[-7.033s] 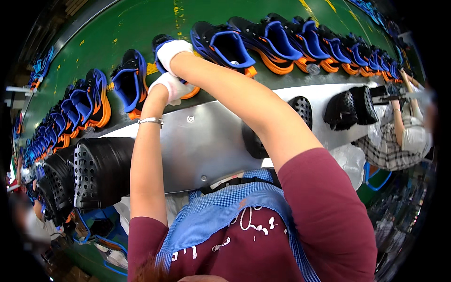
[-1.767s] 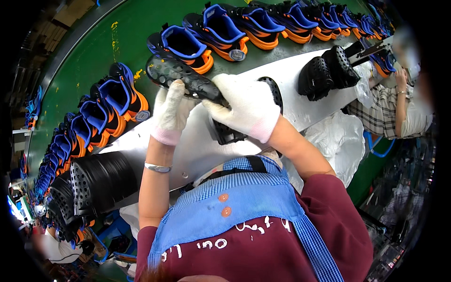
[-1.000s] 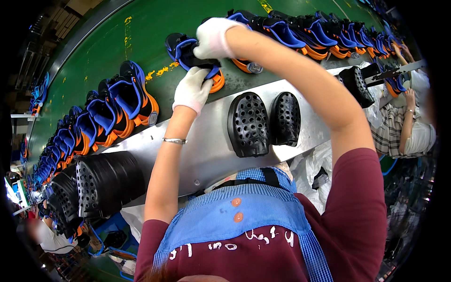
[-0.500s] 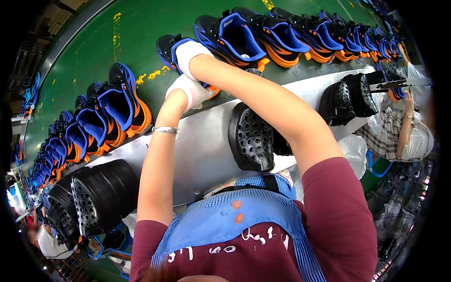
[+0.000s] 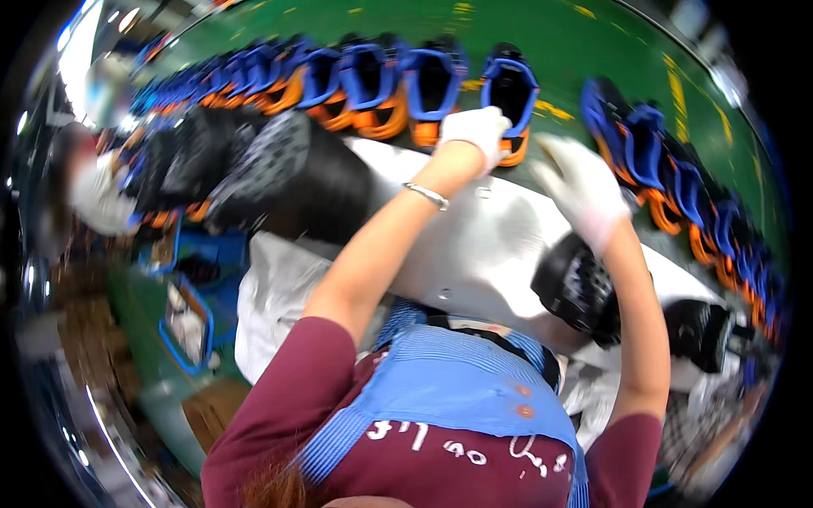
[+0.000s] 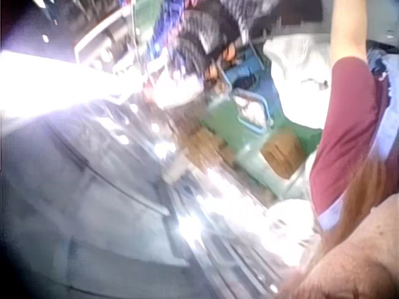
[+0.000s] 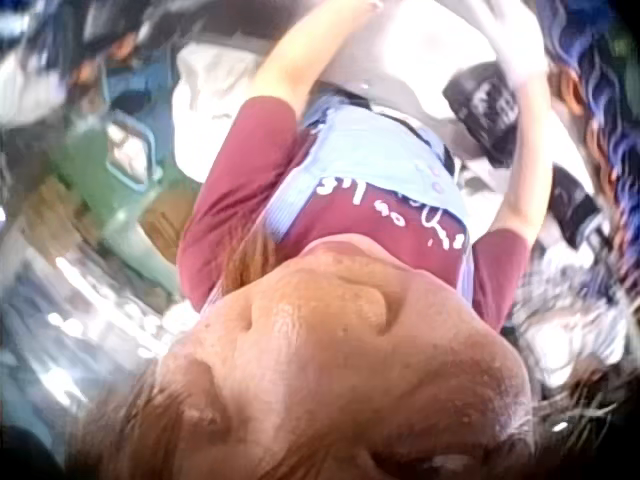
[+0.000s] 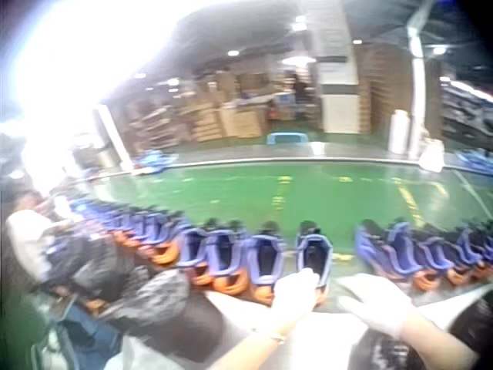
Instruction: The person inserts black plastic shoe inserts into blue and orange athletic shoes on a factory line. They repeatedly pick up inserts from a white sack, place them into the shoes, and then return the inserts to the sack after each shoe is filled.
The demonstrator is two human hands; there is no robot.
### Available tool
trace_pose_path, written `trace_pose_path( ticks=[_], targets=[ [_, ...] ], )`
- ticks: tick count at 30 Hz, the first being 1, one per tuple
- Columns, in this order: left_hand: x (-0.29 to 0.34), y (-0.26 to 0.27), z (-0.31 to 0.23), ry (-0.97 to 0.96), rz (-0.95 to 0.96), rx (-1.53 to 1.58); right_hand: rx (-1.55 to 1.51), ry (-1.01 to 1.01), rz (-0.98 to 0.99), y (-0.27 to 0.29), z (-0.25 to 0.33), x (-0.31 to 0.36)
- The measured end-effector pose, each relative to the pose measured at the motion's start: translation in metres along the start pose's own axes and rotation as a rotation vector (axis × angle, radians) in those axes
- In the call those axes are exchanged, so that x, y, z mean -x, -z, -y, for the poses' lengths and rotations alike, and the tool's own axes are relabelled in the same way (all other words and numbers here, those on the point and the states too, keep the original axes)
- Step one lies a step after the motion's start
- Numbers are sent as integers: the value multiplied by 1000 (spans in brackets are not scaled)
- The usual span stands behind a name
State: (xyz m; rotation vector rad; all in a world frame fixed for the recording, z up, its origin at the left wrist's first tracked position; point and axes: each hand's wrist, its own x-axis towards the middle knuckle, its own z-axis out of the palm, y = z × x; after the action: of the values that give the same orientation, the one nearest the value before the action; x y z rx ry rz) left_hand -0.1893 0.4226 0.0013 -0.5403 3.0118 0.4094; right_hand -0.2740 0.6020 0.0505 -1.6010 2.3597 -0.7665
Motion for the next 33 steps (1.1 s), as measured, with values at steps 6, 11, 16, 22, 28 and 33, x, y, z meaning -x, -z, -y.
trace_pose_path(
  ticks=[6,11,16,22,28,33],
  targets=[
    [104,0,13,96,-665,33,-81,146,309,-39,111,60],
    [242,-33,26,-55,-712,265,-69,343,545,-111,126,76],
    [388,-93,72,409,-752,289,-108,279,575,-158,135,84],
    [507,-193,134,1283,-660,235,5,213,557,-182,154,78],
    [498,-224,146,1406,-684,1334,-62,258,736,-201,195,80],
    [441,-146,119,1064,-855,1070,-76,751,427,-236,245,83]
  ],
)
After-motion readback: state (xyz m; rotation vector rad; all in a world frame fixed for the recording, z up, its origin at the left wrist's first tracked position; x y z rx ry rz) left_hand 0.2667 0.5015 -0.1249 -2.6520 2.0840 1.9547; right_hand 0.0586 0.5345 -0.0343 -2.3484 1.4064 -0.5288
